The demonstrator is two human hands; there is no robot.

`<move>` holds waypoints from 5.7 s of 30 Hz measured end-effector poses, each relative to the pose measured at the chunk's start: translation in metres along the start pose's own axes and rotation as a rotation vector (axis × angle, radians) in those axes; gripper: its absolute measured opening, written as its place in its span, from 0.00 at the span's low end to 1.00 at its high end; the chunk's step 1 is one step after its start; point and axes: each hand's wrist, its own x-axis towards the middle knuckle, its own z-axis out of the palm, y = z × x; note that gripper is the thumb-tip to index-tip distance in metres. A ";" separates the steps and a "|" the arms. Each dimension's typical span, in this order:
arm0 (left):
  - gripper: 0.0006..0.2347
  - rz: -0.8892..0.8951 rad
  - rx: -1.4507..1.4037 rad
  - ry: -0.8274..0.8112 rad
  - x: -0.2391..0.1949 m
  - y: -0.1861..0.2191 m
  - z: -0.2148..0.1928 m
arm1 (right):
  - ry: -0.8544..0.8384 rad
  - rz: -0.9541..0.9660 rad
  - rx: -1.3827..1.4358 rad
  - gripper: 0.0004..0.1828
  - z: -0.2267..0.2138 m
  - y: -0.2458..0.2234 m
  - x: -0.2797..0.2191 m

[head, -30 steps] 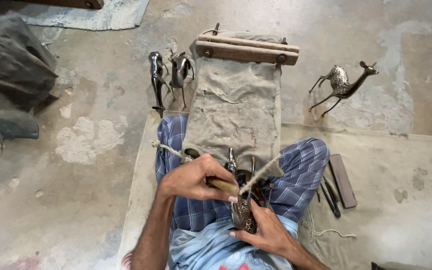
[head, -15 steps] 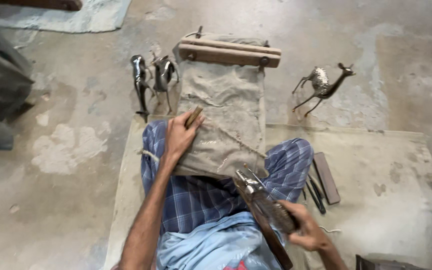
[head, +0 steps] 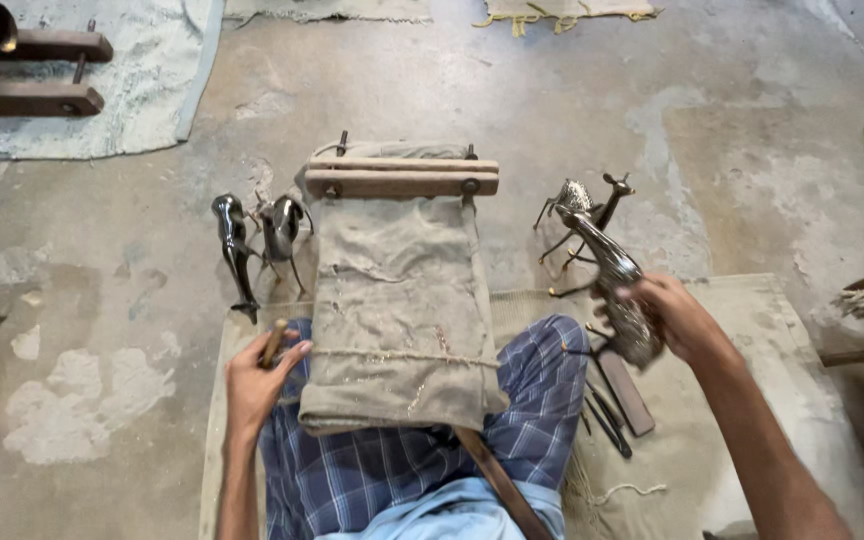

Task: The person sits on the floor and uses a wooden mallet to strike a metal tool, then picks up a metal deer sculpture. They rub the surface of the sculpture with a small tool, focusing on the legs and body, and rotate the object to access different areas.

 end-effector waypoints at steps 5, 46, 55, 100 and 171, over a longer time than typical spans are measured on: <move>0.13 -0.025 0.000 0.068 0.007 -0.058 -0.014 | -0.082 0.081 -0.038 0.19 0.016 -0.013 0.136; 0.20 0.753 0.081 -0.064 -0.047 0.139 0.081 | -0.410 -0.441 -0.322 0.33 0.248 -0.008 -0.008; 0.32 0.407 -0.124 0.001 0.039 0.059 0.004 | -0.192 -0.400 -0.286 0.19 0.162 0.127 0.033; 0.27 0.910 0.321 0.330 0.051 0.155 0.098 | 0.232 -0.718 -0.731 0.34 0.240 -0.033 0.090; 0.30 0.749 -0.019 -0.024 -0.002 0.124 0.054 | 0.076 -1.057 -1.033 0.33 0.243 -0.070 0.088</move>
